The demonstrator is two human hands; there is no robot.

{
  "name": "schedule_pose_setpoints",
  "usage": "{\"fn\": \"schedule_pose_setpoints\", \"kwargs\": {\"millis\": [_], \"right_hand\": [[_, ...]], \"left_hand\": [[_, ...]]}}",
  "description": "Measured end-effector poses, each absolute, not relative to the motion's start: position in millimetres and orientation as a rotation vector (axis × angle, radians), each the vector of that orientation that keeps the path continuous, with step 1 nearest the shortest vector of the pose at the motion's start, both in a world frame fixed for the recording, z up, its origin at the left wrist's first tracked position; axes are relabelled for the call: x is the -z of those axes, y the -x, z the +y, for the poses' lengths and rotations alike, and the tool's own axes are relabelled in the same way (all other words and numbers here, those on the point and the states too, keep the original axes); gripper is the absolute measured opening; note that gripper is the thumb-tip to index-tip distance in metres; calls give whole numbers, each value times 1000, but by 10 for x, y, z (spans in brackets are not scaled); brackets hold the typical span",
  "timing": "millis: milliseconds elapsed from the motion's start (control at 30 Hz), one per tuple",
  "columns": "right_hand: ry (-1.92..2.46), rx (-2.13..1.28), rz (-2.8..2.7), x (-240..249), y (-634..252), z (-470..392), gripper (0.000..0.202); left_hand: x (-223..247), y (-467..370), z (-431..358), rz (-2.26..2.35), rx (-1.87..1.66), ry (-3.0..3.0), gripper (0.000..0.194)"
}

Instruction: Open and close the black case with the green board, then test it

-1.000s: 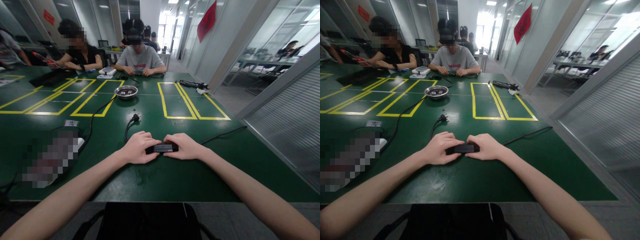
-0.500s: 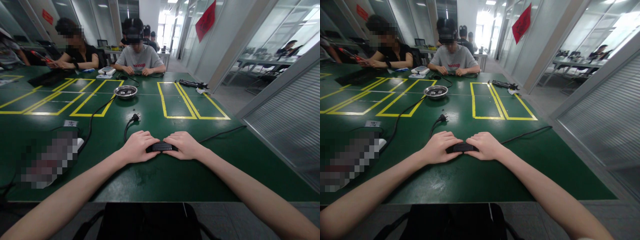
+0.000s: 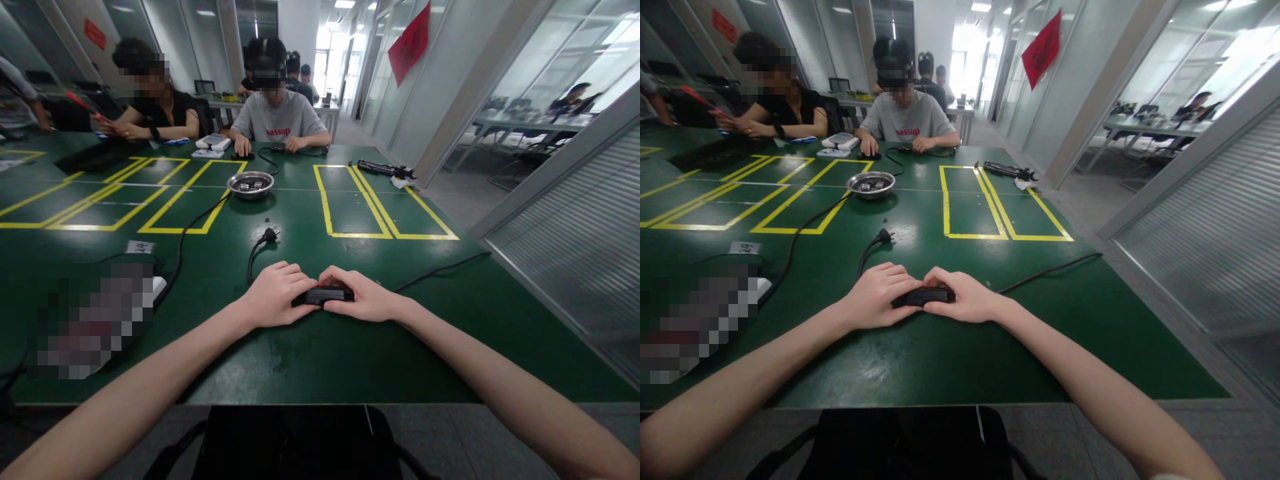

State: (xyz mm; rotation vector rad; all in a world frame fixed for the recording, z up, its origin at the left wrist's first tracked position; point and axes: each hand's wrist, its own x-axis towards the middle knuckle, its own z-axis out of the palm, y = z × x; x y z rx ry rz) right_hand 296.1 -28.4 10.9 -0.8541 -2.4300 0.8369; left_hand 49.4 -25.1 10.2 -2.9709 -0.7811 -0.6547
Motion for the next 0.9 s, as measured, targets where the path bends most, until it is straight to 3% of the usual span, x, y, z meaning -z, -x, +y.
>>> {"fn": "schedule_pose_setpoints", "kwargs": {"millis": [367, 667, 900], "right_hand": [[1123, -526, -2261, 71, -3330, 98, 32], [1702, 46, -1371, 0, -4181, 476, 45], [2016, 169, -1327, 158, -4463, 553, 54]], "left_hand": [[-133, -386, -147, -900, 922, 2781, 30], [-58, -398, -142, -943, 831, 2937, 19], [-44, -405, -130, -984, 796, 3019, 18]]}}
